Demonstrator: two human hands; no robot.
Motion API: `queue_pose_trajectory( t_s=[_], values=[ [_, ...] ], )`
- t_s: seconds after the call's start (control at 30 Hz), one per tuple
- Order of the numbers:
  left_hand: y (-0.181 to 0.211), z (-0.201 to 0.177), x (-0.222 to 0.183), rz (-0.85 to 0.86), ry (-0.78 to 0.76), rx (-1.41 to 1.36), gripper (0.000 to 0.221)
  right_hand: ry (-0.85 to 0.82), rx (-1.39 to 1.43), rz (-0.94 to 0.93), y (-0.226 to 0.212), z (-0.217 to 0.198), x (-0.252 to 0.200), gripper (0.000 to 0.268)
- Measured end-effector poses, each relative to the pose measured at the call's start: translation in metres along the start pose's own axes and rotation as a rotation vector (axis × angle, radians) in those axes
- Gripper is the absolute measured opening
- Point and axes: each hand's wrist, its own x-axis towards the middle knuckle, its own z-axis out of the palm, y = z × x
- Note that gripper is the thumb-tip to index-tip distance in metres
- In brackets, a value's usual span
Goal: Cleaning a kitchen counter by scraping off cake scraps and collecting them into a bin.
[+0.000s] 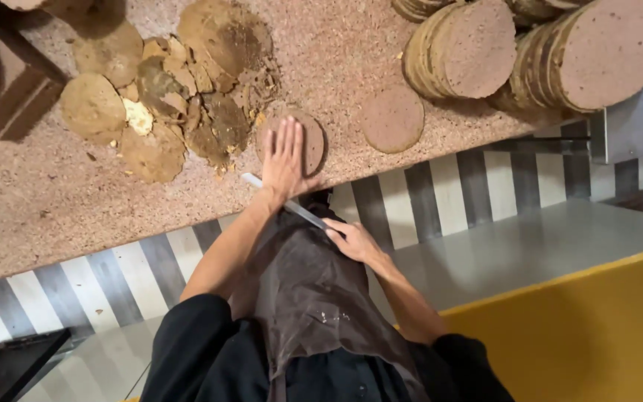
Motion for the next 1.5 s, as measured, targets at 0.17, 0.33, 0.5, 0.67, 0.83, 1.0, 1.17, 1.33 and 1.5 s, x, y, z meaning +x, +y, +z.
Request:
queue_pose_trajectory(
  t_s=[0.17,0.33,0.5,0.67,0.83,1.0,1.17,1.33,1.5],
  values=[
    [-0.032,0.079,0.016,0.062,0.131,0.139,0.097,0.032,-0.033,0.132,0.022,-0.037,-0.043,0.036],
    [-0.05,-0.009,-0.001,0.066,-0.018,-0.247,0.049,0.093,0.064,0.168,0.077,-0.054,-0.077,0.038],
    [-0.124,0.035,0.022,-0.124,0.609,-1.345,0.024,0.332,0.424,0.267,0.095,-0.058,-0.074,0.045],
    [-0.088,0.016,0.01,-0.257,0.369,-2.056,0.023,0.445,0.634,0.233,0.059,-0.059,-0.041,0.046],
    [-0.072,0.049,0.017,-0.263,0.387,-2.05,0.027,0.477,0.647,0.21,0.053,-0.057,-0.016,0.047],
    [-0.045,-0.017,-0.011,-0.098,0.698,-1.243,0.035,0.358,0.891,0.177,0.015,-0.058,0.046,0.044],
    [-0.031,-0.035,-0.012,-0.108,0.736,-0.928,0.04,0.749,-0.032,0.06,0.023,-0.08,0.096,0.063],
    [-0.015,0.046,-0.002,0.131,0.599,-0.464,0.045,1.092,-0.323,0.398,0.029,-0.143,0.125,0.121],
    [0.003,0.041,-0.021,0.195,0.466,-0.452,0.088,0.939,0.225,0.314,0.01,-0.144,0.119,0.066]
  ],
)
